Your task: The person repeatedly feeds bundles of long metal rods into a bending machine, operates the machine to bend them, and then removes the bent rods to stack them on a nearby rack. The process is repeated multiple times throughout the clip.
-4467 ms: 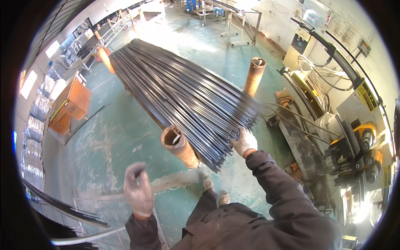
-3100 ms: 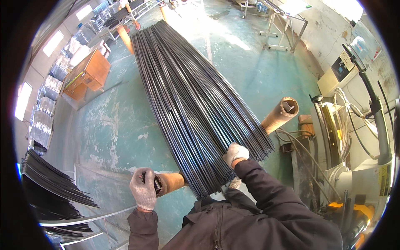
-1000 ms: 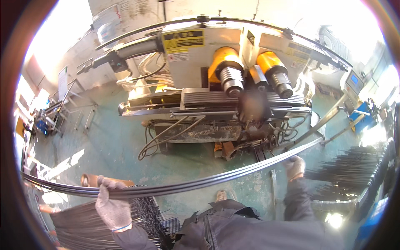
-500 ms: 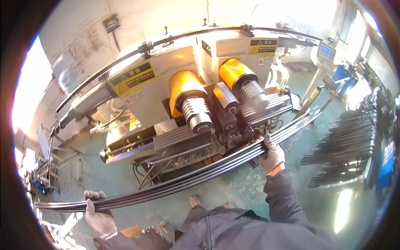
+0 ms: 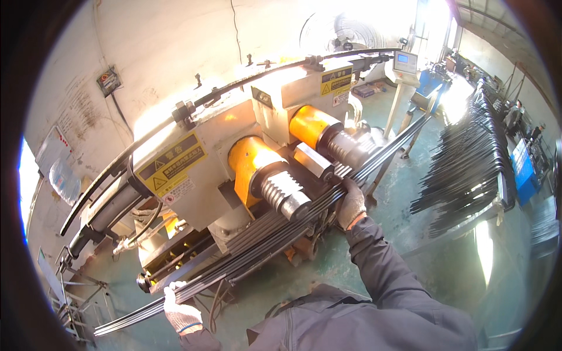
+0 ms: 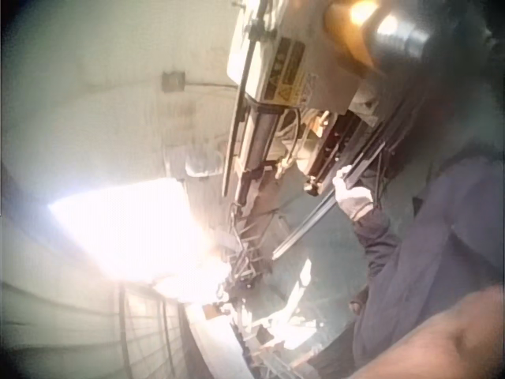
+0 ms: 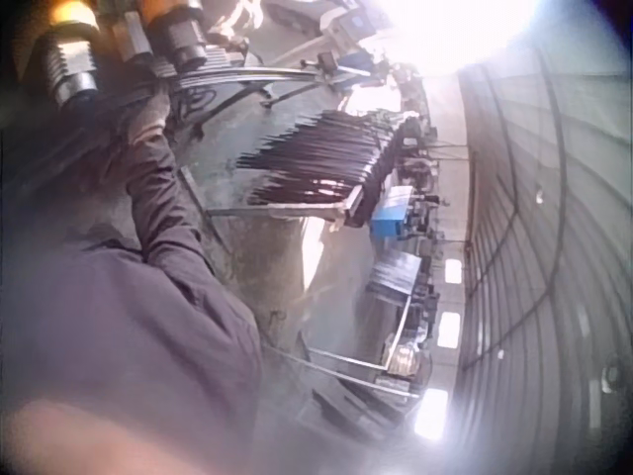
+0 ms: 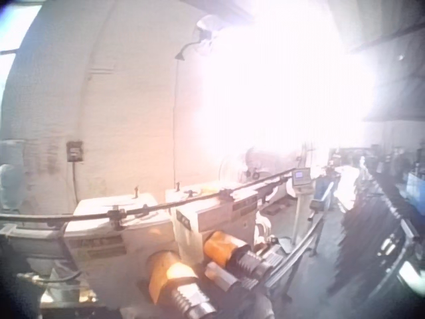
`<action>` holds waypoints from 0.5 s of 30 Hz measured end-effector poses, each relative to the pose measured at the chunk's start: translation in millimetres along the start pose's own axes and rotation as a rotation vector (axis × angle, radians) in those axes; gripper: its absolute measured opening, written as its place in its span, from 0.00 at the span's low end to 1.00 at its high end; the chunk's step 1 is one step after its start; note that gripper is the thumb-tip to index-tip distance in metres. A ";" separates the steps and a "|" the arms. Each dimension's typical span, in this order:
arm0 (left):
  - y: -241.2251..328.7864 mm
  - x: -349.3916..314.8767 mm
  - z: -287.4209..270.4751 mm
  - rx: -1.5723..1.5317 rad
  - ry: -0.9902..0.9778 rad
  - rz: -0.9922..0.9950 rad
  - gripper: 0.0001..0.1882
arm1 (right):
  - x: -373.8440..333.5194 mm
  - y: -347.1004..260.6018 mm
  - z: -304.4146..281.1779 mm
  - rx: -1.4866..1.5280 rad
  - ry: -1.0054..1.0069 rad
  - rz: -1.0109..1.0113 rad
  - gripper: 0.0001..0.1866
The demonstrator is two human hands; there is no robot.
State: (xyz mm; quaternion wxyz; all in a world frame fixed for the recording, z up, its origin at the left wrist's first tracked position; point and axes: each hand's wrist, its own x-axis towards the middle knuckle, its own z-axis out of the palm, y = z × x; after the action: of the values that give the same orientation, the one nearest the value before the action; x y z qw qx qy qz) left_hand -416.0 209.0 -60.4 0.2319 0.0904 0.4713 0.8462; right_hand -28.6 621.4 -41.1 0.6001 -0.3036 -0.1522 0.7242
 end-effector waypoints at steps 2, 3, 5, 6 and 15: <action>-10.2 9.3 5.1 -0.054 0.044 -0.005 0.17 | 19.0 5.1 -0.4 -0.109 0.039 -0.017 0.20; -13.3 13.6 5.9 -0.023 0.126 -0.049 0.16 | 31.5 10.3 0.0 -0.112 0.073 -0.009 0.22; -20.2 20.6 6.6 0.014 0.176 -0.097 0.16 | 52.2 18.2 -9.2 -0.314 0.117 -0.018 0.22; -23.9 23.5 7.9 -0.037 0.195 -0.117 0.17 | 62.4 25.0 -13.9 -0.427 0.173 0.012 0.20; -57.9 22.4 43.7 -0.109 0.113 -0.220 0.23 | 87.0 59.1 -42.5 -2.230 -0.228 -0.527 0.16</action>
State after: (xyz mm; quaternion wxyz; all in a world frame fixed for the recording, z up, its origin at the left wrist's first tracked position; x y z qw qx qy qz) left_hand -401.6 278.6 -86.9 0.3009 -0.0222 0.4440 0.8437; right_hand -56.3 685.1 -130.7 0.1134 -0.5570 -0.8204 0.0623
